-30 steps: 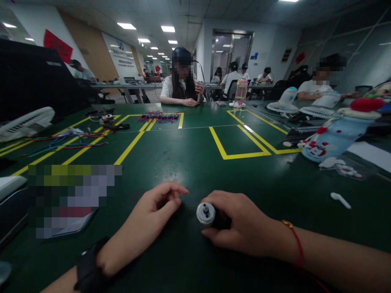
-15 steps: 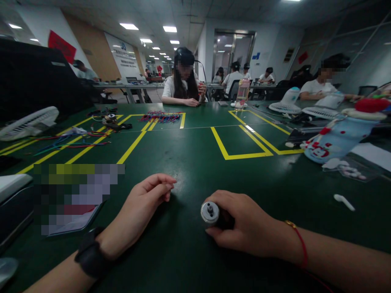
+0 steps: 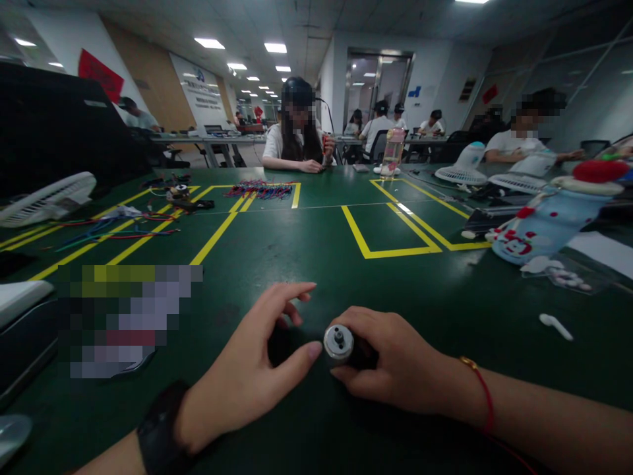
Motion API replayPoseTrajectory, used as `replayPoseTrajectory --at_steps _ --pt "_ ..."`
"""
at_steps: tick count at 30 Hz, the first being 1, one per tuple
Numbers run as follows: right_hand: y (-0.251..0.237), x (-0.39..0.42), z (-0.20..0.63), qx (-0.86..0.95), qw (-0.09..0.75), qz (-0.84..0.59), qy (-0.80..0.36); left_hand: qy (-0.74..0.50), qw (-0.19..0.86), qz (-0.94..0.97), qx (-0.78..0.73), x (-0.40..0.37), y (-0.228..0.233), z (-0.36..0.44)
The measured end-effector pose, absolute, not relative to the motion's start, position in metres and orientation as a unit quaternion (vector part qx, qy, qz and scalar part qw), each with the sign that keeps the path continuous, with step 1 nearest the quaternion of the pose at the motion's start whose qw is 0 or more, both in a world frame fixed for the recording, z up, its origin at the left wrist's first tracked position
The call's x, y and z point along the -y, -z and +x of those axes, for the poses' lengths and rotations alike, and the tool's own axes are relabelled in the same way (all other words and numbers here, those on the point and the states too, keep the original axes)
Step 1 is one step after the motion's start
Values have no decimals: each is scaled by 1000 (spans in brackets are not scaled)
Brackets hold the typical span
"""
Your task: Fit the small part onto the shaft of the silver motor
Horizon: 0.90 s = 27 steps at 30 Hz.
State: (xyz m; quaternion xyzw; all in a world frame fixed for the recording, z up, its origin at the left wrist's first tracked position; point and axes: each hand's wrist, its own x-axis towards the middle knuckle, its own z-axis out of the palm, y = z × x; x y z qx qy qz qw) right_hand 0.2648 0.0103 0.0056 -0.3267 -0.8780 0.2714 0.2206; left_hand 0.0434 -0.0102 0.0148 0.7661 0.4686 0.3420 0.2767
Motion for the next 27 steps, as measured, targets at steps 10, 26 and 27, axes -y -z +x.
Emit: replayPoseTrajectory --at_steps 10,26,27 --pt "-6 -13 263 882 212 -322 -271 -395 197 768 -463 17 -30 53" --pt "-5 -12 268 874 224 -327 -281 -190 280 839 -427 -4 -9 29" --pt "-5 -12 268 874 223 -327 -280 -202 296 827 -433 -4 -10 29"
